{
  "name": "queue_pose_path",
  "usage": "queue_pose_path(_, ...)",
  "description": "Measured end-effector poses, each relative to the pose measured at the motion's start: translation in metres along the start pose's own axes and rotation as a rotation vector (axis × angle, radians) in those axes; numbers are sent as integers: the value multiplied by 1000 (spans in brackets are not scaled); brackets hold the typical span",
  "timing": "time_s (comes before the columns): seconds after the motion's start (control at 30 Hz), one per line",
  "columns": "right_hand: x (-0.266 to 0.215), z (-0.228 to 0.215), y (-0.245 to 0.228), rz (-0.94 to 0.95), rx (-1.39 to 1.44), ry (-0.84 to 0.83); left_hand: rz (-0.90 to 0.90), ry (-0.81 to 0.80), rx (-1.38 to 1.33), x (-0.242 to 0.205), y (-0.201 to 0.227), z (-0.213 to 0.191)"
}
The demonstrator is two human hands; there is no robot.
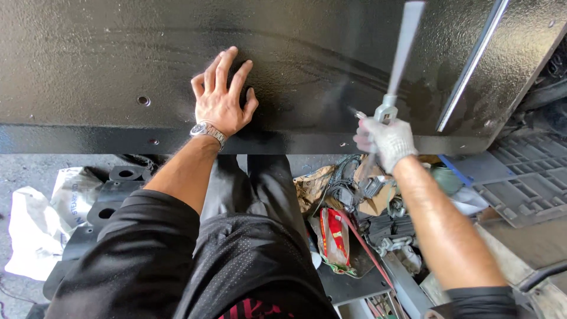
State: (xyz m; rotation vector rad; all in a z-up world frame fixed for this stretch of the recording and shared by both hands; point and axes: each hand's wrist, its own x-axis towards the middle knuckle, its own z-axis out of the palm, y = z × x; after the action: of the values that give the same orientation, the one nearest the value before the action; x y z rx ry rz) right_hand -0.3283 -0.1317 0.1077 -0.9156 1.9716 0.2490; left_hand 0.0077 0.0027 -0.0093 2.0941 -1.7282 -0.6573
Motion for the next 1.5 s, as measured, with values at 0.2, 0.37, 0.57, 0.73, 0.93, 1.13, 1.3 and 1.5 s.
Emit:
queue_pose_path(0.2, -25, 17, -23, 110, 419, 55, 18, 23, 7, -1, -4, 4)
queue_pose_path(0.37, -80, -3, -49, -1216, -303, 551, 17, 31, 18, -1, -3, 1)
queue_pose_path(0.57, -80, -29, -91, -1053, -1501, 225, 2, 34, 12, 0, 1, -3)
queue_pose_path(0.73, -31, -20, -79, -860, -1380, -115, 10, 39, 10, 1, 0, -2)
queue_pose_path(0.93, -9, 2, -9, -300, -30, -78, 7, 44, 3, -2, 1, -1)
queue_pose_path(1.13, 12, 12, 27, -311, 353, 365, 21, 38, 46, 0, -3, 3)
queue_pose_path(1.3, -5, -47, -34, -1116, -518, 788, 21, 60, 62, 1, 0, -1)
queue_pose_path(1.5, 49, -105, 43, -1017, -1052, 641, 24, 43, 59, 0, 3, 0)
